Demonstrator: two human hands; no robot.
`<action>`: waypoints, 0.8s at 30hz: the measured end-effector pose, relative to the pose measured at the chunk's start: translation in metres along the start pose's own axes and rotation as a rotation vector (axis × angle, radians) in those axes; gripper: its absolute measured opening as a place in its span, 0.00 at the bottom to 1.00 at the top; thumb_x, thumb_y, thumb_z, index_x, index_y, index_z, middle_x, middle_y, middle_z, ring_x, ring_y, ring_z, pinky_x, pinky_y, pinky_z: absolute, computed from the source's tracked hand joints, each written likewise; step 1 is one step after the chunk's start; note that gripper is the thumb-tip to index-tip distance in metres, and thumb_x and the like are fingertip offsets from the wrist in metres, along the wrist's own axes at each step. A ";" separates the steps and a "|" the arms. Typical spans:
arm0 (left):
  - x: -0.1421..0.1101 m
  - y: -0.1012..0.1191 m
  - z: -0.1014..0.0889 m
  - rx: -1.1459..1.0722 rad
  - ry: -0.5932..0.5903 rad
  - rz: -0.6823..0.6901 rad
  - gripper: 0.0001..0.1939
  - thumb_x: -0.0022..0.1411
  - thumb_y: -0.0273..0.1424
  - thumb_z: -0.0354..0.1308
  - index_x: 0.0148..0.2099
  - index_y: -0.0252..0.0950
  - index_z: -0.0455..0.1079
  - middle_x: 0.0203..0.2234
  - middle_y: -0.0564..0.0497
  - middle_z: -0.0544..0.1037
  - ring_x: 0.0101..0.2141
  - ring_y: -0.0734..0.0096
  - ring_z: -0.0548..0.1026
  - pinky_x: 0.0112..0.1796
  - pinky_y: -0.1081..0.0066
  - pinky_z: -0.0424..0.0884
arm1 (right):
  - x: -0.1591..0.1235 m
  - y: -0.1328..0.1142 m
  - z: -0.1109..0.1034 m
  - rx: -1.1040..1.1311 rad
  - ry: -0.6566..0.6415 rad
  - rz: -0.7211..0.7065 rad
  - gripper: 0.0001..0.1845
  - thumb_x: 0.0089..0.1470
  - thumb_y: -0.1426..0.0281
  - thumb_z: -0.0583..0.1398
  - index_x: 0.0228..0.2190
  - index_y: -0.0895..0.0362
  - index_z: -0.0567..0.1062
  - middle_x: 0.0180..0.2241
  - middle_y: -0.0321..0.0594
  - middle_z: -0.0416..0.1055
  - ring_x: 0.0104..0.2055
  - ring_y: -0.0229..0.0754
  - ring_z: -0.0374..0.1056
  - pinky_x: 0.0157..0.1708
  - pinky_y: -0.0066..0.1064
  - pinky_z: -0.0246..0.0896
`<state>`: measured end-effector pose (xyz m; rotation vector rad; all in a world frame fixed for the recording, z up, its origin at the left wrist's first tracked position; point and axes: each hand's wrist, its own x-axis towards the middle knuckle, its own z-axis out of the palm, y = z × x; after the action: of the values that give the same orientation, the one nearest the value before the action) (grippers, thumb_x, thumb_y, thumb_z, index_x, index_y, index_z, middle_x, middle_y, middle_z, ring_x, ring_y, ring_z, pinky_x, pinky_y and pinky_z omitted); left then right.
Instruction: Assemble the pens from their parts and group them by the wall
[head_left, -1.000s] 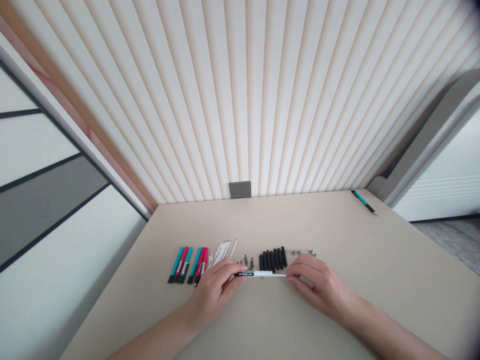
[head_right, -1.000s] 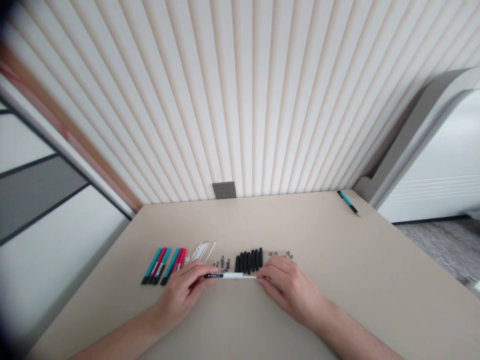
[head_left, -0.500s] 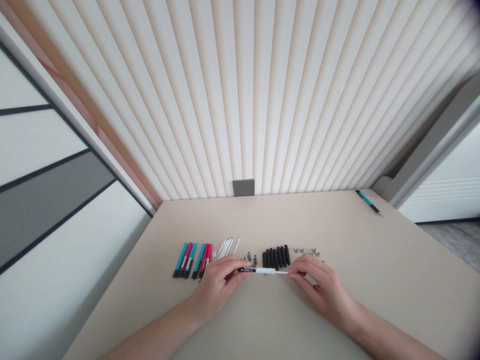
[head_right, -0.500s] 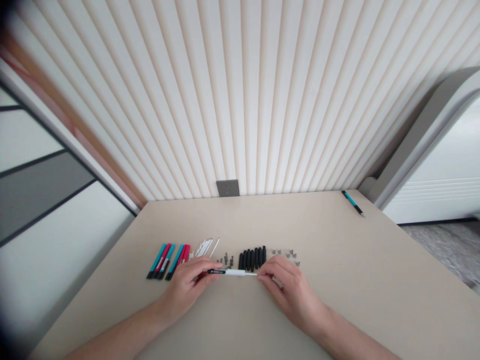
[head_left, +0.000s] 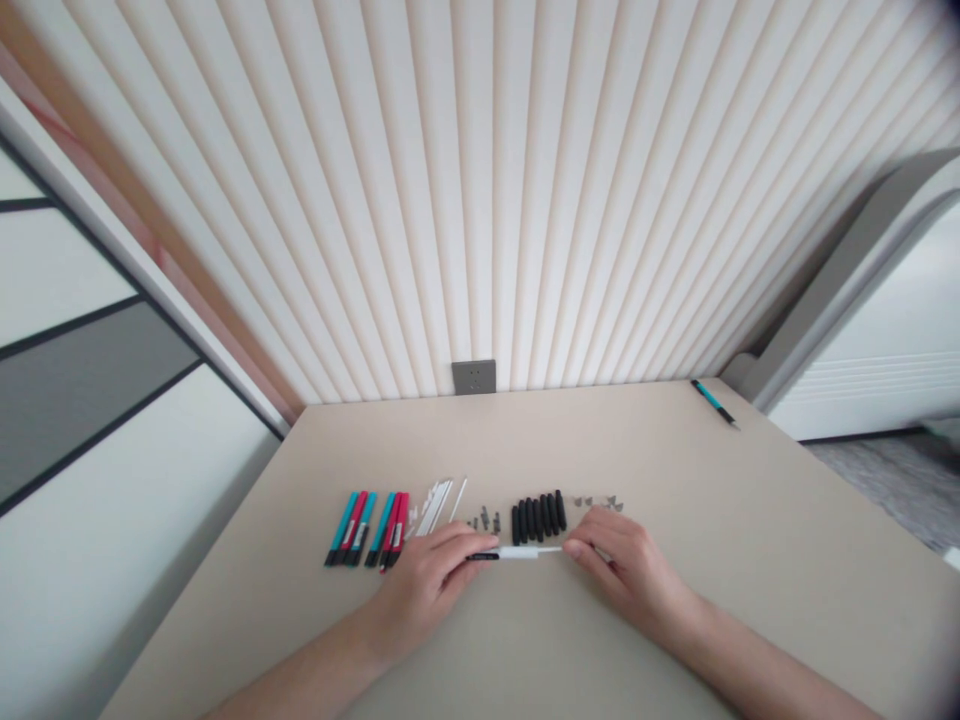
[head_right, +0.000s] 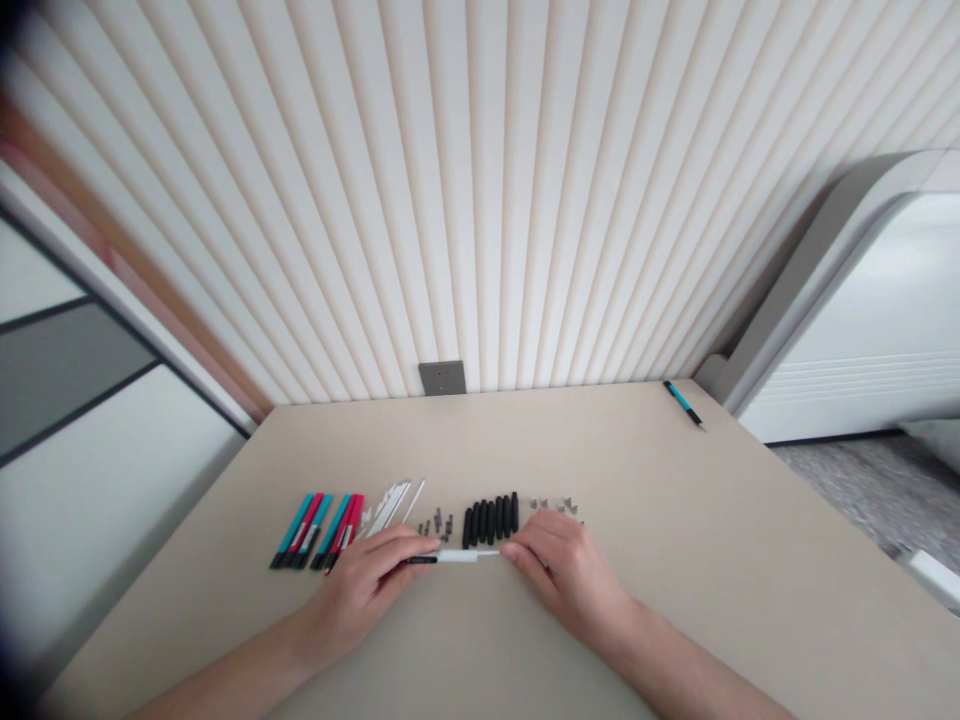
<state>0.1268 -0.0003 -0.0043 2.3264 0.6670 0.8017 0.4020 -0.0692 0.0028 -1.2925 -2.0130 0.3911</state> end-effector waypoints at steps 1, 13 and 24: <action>0.000 0.000 -0.001 0.005 0.000 -0.004 0.13 0.68 0.25 0.54 0.52 0.39 0.72 0.38 0.48 0.79 0.38 0.71 0.78 0.41 0.74 0.74 | 0.001 0.001 -0.002 0.004 0.003 -0.009 0.16 0.67 0.67 0.51 0.32 0.56 0.76 0.27 0.41 0.73 0.30 0.41 0.68 0.31 0.31 0.63; 0.000 0.002 0.000 0.032 0.040 0.000 0.11 0.68 0.27 0.54 0.50 0.37 0.73 0.33 0.49 0.78 0.28 0.74 0.74 0.31 0.77 0.71 | 0.002 0.012 -0.020 0.027 -0.001 -0.088 0.10 0.63 0.69 0.57 0.45 0.55 0.73 0.37 0.46 0.75 0.39 0.47 0.68 0.40 0.40 0.66; 0.003 0.006 -0.001 0.018 -0.008 0.027 0.11 0.67 0.25 0.54 0.50 0.36 0.72 0.33 0.49 0.77 0.28 0.74 0.74 0.32 0.77 0.70 | -0.001 0.010 -0.005 0.003 -0.071 -0.125 0.08 0.64 0.71 0.55 0.39 0.55 0.75 0.31 0.41 0.74 0.34 0.43 0.66 0.37 0.37 0.62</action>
<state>0.1296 -0.0023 0.0008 2.3587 0.6432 0.8007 0.4125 -0.0666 0.0005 -1.1582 -2.1395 0.3854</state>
